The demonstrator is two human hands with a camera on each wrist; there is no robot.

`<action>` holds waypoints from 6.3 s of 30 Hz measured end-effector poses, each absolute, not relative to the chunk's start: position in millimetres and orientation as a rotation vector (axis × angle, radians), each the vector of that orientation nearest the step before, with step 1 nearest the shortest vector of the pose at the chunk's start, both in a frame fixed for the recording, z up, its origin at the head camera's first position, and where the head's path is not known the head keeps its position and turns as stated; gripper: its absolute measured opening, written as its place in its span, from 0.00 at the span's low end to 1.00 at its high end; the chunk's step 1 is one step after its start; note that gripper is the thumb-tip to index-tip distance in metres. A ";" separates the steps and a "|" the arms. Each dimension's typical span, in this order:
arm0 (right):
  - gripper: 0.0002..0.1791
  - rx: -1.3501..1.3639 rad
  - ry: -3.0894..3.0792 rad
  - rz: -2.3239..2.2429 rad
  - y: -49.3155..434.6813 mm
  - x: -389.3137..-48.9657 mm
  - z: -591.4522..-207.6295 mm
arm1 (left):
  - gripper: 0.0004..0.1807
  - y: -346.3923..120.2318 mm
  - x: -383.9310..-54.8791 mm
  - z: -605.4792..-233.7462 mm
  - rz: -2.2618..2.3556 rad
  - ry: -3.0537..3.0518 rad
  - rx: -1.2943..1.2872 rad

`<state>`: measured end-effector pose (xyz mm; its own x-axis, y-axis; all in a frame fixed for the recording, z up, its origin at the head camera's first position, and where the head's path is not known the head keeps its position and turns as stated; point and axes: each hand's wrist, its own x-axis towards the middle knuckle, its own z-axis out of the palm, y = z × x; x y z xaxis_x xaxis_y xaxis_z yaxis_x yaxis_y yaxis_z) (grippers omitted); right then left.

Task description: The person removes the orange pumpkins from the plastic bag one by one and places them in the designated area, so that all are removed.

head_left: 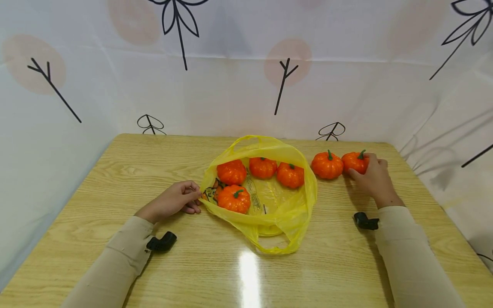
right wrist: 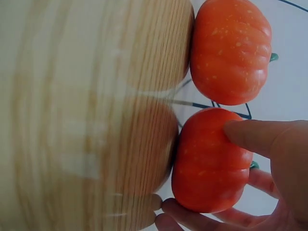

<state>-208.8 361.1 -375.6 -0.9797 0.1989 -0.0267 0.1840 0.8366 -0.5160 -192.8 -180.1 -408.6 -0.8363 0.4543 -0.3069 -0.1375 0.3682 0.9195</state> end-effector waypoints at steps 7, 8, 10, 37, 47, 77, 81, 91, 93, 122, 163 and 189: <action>0.45 -0.316 -3.005 0.810 362.1 -209.5 -377.7 | 0.14 -179.6 -193.4 -409.3 1.490 2.112 0.266; 0.45 -0.316 -3.006 0.807 361.8 -209.3 -377.2 | 0.14 -179.6 -193.3 -409.2 1.491 2.112 0.268; 0.45 -0.310 -3.008 0.794 361.3 -209.2 -376.4 | 0.14 -179.8 -193.1 -409.3 1.492 2.113 0.279; 0.44 -0.378 -2.869 0.859 353.5 -207.3 -371.5 | 0.12 -179.1 -193.8 -409.6 1.481 2.133 0.254; 0.28 -0.282 -2.418 0.924 324.8 -205.4 -366.4 | 0.12 -178.8 -193.2 -409.5 1.480 2.130 0.251; 0.15 0.202 -2.079 0.944 247.1 -178.3 -344.1 | 0.14 -179.4 -193.6 -410.8 1.493 2.121 0.273; 0.14 0.263 -2.091 0.929 238.7 -175.4 -344.7 | 0.15 -180.1 -193.3 -411.4 1.496 2.114 0.290; 0.12 0.411 -2.104 0.941 219.1 -170.1 -341.3 | 0.14 -178.9 -192.8 -409.6 1.495 2.119 0.259; 0.12 0.452 -2.118 0.934 214.1 -168.0 -339.7 | 0.14 -179.0 -193.0 -409.7 1.495 2.117 0.261; 0.14 0.747 -2.320 1.238 140.2 -145.2 -337.0 | 0.15 -179.1 -193.1 -409.5 1.487 2.125 0.252; 0.23 0.875 -2.717 1.157 114.0 -143.7 -373.3 | 0.13 -178.4 -194.9 -411.3 1.483 2.138 0.248; 0.30 0.922 -2.854 1.112 111.6 -142.8 -379.8 | 0.13 -178.3 -195.5 -411.1 1.494 2.121 0.230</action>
<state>-142.8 111.6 -379.8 -0.8323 -0.5339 0.1492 -0.4941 0.5924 -0.6363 -195.5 -178.3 -411.1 -0.8449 0.4272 -0.3221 -0.1593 0.3739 0.9137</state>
